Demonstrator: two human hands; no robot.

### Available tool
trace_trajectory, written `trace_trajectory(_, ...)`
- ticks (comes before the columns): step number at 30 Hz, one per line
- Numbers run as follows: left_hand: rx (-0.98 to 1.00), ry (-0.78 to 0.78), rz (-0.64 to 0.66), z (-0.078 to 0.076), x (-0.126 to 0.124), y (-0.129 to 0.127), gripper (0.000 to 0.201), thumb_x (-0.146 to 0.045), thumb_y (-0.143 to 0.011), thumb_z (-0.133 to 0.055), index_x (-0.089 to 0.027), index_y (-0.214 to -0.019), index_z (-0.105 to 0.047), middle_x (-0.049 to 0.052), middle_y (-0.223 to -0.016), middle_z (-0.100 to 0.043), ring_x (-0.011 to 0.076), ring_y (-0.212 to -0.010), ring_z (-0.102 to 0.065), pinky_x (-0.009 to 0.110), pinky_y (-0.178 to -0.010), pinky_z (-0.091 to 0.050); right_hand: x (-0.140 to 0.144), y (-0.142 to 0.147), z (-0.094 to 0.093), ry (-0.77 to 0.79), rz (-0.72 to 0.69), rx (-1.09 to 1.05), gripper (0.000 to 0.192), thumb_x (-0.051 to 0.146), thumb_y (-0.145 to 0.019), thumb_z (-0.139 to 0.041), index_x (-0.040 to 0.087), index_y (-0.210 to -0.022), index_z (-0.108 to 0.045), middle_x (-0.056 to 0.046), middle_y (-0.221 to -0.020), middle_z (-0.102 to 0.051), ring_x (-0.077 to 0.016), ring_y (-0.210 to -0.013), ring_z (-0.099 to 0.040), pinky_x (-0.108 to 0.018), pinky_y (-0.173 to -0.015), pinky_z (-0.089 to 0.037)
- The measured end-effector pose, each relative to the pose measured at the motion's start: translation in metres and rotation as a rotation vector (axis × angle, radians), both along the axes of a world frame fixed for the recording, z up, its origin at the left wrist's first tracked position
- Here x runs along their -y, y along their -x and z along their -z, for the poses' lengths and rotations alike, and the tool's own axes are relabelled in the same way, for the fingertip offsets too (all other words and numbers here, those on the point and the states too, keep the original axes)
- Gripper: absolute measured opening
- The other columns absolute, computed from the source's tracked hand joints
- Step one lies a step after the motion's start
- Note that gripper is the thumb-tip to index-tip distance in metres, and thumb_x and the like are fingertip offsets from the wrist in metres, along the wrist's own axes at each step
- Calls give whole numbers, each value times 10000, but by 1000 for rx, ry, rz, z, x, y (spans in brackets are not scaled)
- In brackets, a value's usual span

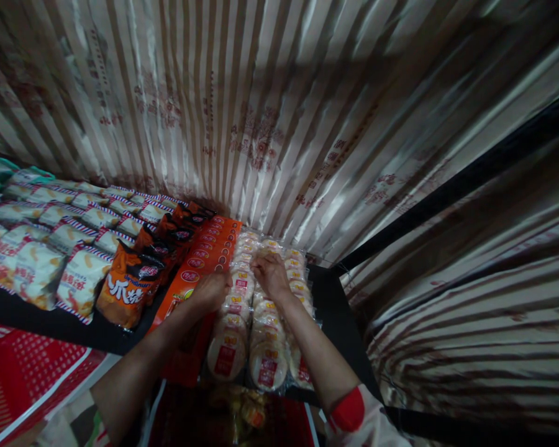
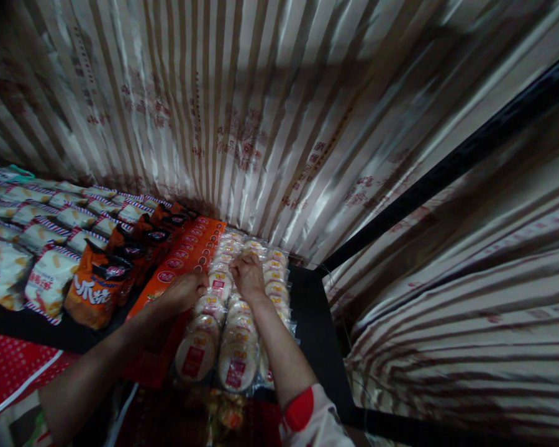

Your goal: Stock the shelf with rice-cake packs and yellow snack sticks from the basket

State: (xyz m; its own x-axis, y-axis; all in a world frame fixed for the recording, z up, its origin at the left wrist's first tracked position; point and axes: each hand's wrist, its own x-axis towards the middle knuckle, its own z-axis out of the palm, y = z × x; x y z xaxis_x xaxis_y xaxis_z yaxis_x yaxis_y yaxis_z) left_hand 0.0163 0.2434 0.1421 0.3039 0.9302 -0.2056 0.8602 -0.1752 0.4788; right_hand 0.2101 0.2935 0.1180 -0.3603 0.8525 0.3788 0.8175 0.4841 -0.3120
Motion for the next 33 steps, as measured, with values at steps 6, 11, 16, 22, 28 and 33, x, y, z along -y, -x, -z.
trace_trajectory(6, -32, -56, -90, 3, 0, -5, 222, -175, -840, -408, -195, -918, -614, 71, -994, -642, 209, -879, -629, 286, -705, -431, 0, -2, 4, -12, -19, -21, 132, 125, -793, -576, 208, -752, -671, -27, -750, -646, -177, -782, -541, -341, -854, -392)
trace_trajectory(11, -31, -115, -116, -1, -2, -11, 213, -184, -863, -398, -193, -934, -599, 84, -1111, -603, 203, -887, -630, 282, -705, -435, 5, -3, 4, -33, 8, -50, 103, 158, -787, -613, 212, -825, -692, -42, -807, -650, -202, -847, -533, -352, -837, -411)
trace_trajectory(16, -38, -148, -127, -5, -5, -16, 232, -215, -895, -368, -195, -946, -593, 79, -1072, -592, 190, -856, -626, 274, -681, -432, 17, -8, -2, -61, -57, -92, 112, 242, -844, -593, 225, -855, -703, -38, -814, -659, -199, -868, -540, -355, -848, -410)
trace_trajectory(22, -43, -159, -147, -1, -4, -17, 213, -219, -892, -379, -192, -923, -588, 71, -1103, -575, 178, -831, -626, 273, -672, -434, 30, -11, -6, 26, -126, -46, 96, 285, -828, -634, 247, -882, -703, -23, -813, -672, -195, -867, -548, -361, -854, -398)
trace_trajectory(28, 71, -201, -217, 5, -1, -11, 186, -211, -869, -440, -182, -993, -576, 77, -1105, -587, 176, -890, -616, 262, -735, -445, 30, -7, 3, 55, -74, -42, 68, 228, -826, -626, 232, -839, -692, -28, -802, -676, -194, -849, -548, -358, -847, -392)
trace_trajectory(33, 138, -148, -255, 5, 16, 3, 178, -226, -849, -472, -164, -960, -596, 72, -980, -643, 174, -862, -610, 260, -737, -437, 31, -5, 1, 77, -66, -24, 68, 192, -814, -625, 226, -827, -683, -29, -860, -688, -192, -883, -560, -370, -890, -372)
